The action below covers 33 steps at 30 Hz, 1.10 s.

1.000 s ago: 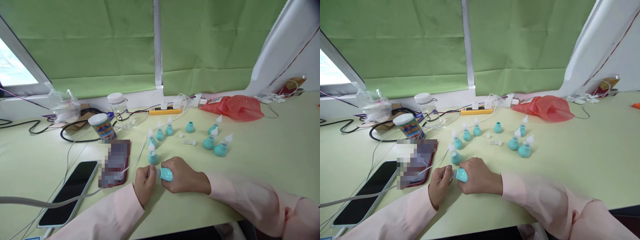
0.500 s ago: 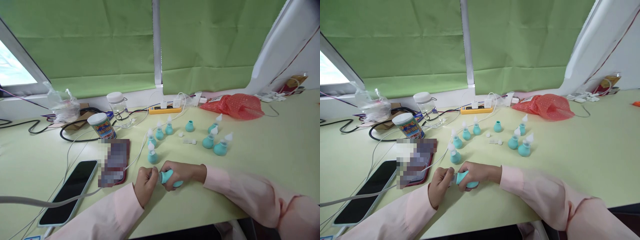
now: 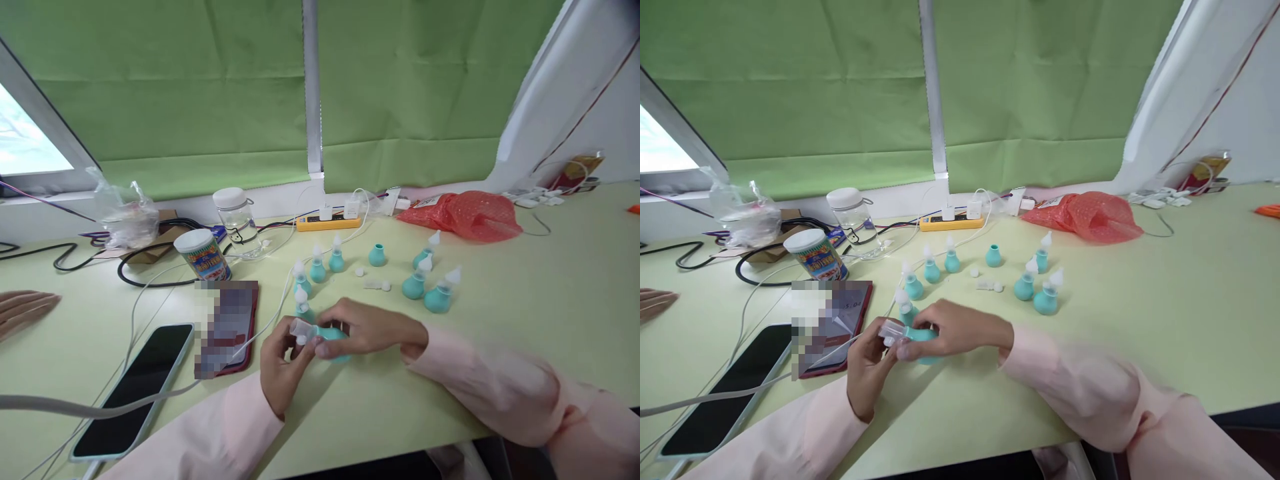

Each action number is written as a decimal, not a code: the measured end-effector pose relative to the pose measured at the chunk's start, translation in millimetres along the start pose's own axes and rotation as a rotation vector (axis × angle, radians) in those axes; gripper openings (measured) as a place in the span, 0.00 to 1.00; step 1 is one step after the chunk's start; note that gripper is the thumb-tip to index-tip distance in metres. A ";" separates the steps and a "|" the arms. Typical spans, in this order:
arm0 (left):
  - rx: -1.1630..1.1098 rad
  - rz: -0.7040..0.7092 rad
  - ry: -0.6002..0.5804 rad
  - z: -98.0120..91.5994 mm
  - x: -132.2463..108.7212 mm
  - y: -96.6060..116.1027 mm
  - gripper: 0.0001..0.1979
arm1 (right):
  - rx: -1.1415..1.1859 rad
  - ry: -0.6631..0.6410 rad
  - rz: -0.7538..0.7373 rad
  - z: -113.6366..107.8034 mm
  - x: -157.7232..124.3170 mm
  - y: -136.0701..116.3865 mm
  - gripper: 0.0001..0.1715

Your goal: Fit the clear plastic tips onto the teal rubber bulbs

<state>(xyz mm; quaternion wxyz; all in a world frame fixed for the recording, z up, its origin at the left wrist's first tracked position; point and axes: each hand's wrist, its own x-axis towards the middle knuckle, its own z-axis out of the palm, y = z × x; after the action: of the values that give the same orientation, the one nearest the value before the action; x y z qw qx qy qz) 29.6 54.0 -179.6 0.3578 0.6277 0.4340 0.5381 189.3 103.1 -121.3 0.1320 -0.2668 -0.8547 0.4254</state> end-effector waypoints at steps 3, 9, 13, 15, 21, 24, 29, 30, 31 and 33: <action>0.125 0.186 0.051 -0.1 0.6 -0.4 0.05 | -0.430 0.323 0.028 -27.4 -4.3 4.1 0.24; 0.203 0.100 -0.142 1.4 0.7 0.5 0.09 | -0.974 0.475 0.529 -53.2 6.5 57.1 0.19; 0.178 -0.041 -0.233 4.4 -0.3 1.5 0.12 | -0.957 0.361 0.536 -54.2 9.4 78.4 0.10; 0.177 -0.067 -0.246 5.6 -0.3 1.7 0.12 | -0.938 0.368 0.516 -56.1 9.2 78.2 0.11; 0.124 -0.056 -0.160 5.8 -1.2 -1.5 0.09 | -0.811 0.330 0.380 -62.2 8.7 65.3 0.11; 0.141 -0.021 -0.096 4.4 -1.4 -2.4 0.08 | -0.676 0.243 0.270 -56.8 9.8 63.2 0.11; 0.185 -0.045 -0.140 3.0 -1.2 -1.2 0.09 | -0.610 0.277 0.239 -35.4 18.3 68.9 0.08; 0.195 -0.051 -0.151 2.9 -1.3 -0.9 0.09 | -0.628 0.323 0.260 -32.4 20.1 69.8 0.10; 0.203 -0.055 -0.158 2.9 -1.5 -0.5 0.10 | -0.646 0.367 0.279 -31.1 21.3 70.0 0.11; 0.210 -0.063 -0.163 2.9 -1.7 0.6 0.10 | -0.669 0.434 0.305 -34.4 20.8 67.9 0.14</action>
<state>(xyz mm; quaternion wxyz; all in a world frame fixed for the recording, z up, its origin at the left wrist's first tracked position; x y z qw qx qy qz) 32.5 52.3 -180.1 0.3408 0.6896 0.4768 0.4254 211.1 171.1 -154.7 0.1504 -0.5015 -0.8488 0.0732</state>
